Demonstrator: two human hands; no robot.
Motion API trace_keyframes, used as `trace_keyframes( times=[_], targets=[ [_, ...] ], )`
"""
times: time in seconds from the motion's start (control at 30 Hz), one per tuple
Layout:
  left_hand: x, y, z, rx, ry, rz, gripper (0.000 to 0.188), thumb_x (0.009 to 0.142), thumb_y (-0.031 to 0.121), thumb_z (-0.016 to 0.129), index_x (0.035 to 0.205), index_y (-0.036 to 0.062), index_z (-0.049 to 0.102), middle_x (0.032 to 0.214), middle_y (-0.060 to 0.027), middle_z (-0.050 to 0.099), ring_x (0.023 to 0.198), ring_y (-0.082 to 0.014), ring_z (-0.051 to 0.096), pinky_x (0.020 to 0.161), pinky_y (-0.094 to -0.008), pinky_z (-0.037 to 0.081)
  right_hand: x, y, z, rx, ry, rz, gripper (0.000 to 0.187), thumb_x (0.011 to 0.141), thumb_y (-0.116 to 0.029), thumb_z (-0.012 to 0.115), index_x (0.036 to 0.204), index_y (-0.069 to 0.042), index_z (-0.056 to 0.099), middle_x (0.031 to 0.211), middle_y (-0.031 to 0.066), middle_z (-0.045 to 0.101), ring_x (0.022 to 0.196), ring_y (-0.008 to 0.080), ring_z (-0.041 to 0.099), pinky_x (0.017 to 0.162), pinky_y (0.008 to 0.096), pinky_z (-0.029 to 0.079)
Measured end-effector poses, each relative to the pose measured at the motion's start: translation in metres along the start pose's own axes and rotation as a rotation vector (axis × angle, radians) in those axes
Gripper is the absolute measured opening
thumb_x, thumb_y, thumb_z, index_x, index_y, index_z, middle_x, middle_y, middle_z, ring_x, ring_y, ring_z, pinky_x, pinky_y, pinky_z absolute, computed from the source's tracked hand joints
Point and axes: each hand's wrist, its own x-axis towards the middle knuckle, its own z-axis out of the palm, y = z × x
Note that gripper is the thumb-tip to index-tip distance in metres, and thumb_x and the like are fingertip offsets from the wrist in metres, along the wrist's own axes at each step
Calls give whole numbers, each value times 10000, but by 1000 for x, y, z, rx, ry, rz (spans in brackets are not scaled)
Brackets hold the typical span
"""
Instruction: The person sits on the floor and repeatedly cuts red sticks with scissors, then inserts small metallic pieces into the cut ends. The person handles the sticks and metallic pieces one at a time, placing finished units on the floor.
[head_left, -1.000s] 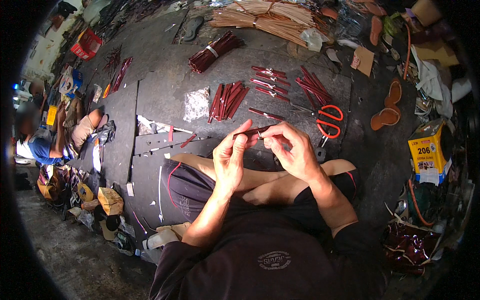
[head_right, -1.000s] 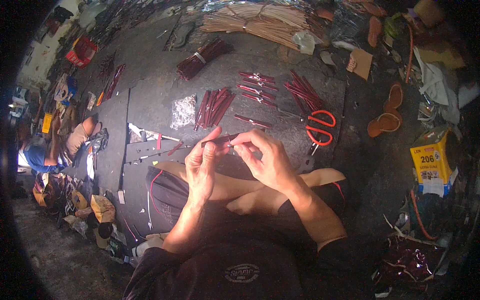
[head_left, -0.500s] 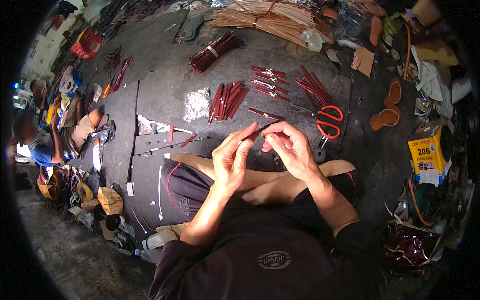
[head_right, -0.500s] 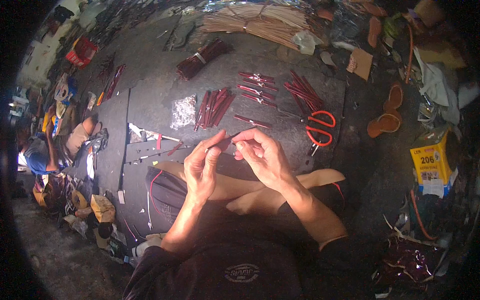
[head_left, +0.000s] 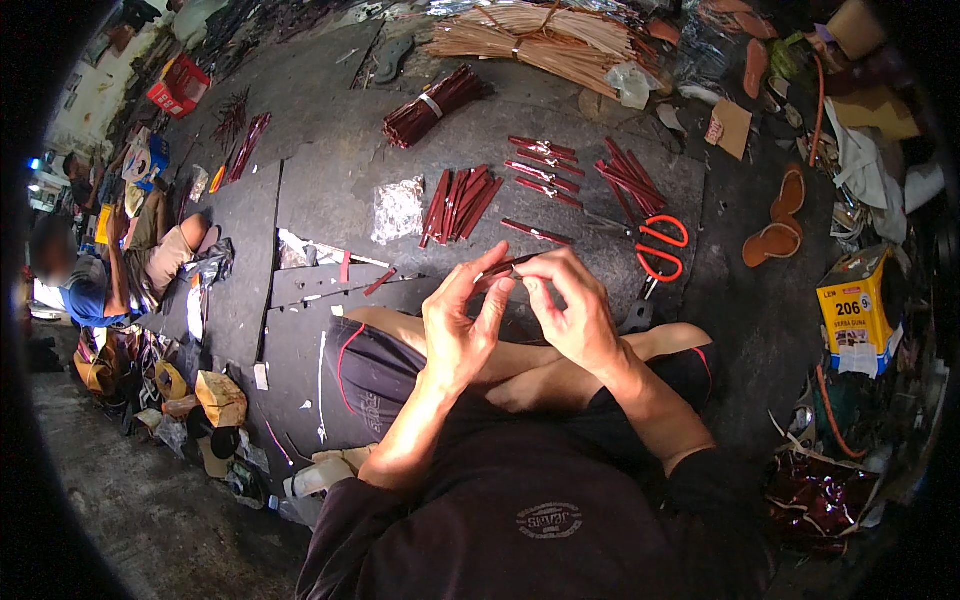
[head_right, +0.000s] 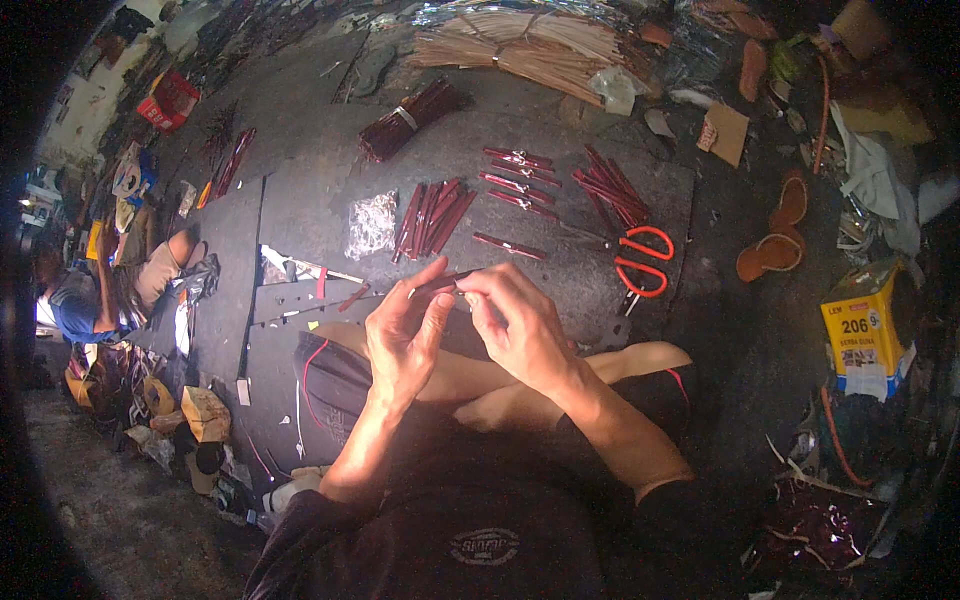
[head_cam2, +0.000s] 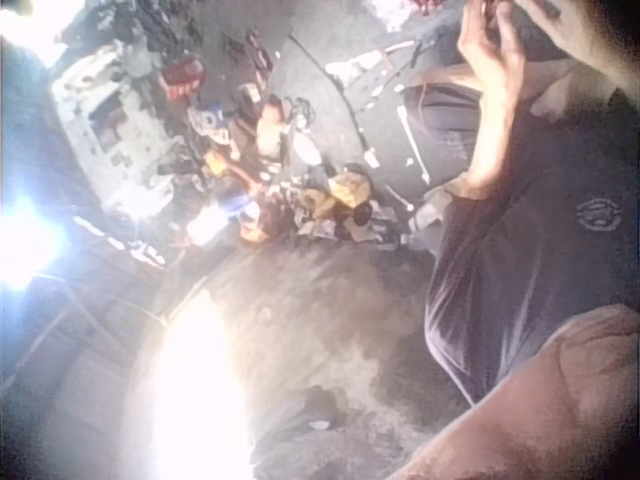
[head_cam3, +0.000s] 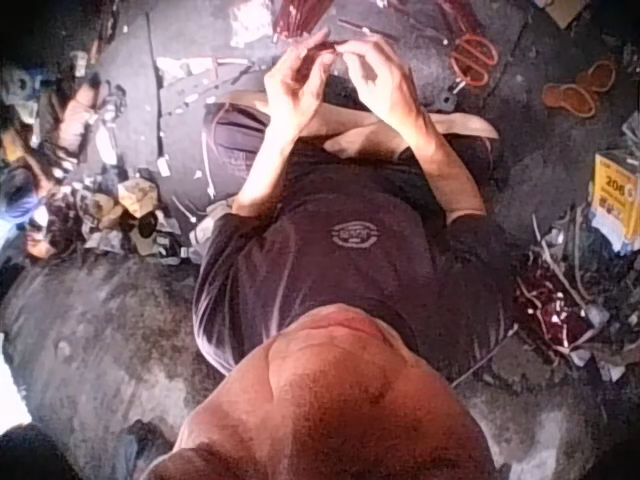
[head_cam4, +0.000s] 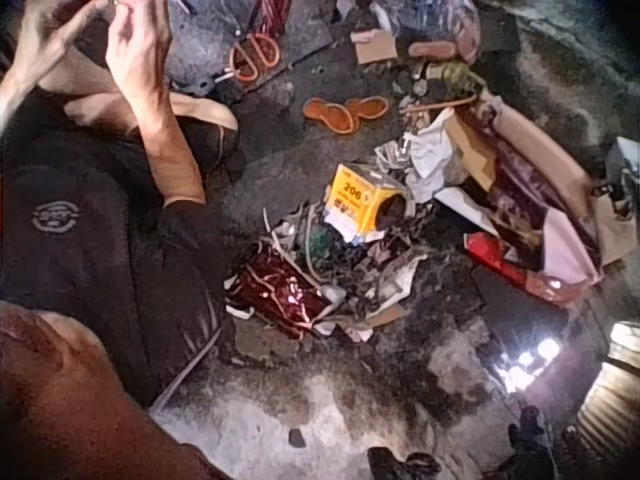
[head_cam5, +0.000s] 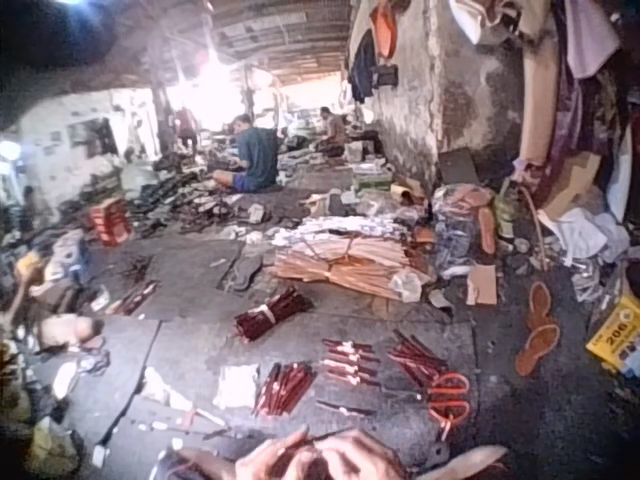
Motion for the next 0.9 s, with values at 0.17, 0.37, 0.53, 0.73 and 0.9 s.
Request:
trace_keyframes(
  times=[0.17,0.37,0.53,0.73,0.9],
  targets=[
    [-2,-1,2,-9,48,-47,221,888,41,684,1107,19,682,979,-117,713,900,-179,705,782,-278,537,-4,-2,-3,350,-68,307,144,918,0,600,1060,-17,616,931,95,614,834,170,644,700,311,519],
    [2,4,-1,131,71,87,175,875,42,699,1049,24,691,934,-114,714,846,-181,698,763,-287,538,3,-1,-2,-16,-6,-59,206,871,28,625,1070,-20,604,942,144,614,814,264,650,728,350,539],
    [1,-1,8,49,83,93,201,851,37,724,1047,13,684,927,-118,711,849,-188,696,769,-292,538,-9,-1,5,333,33,267,151,917,3,605,1067,-10,608,970,115,636,881,184,657,753,305,543],
    [-1,-8,5,-11,52,86,268,845,33,739,1100,6,660,986,-108,705,909,-169,684,810,-290,534,-1,-4,3,-2,44,-17,200,851,52,626,1040,-15,617,939,122,634,855,282,653,708,369,525],
    [-1,6,8,-261,30,-112,276,873,22,714,1139,-8,647,1033,-103,702,978,-151,668,855,-277,530,1,-9,0,66,63,22,202,847,58,631,1034,-19,620,942,122,638,851,279,654,722,375,531]
  ],
)
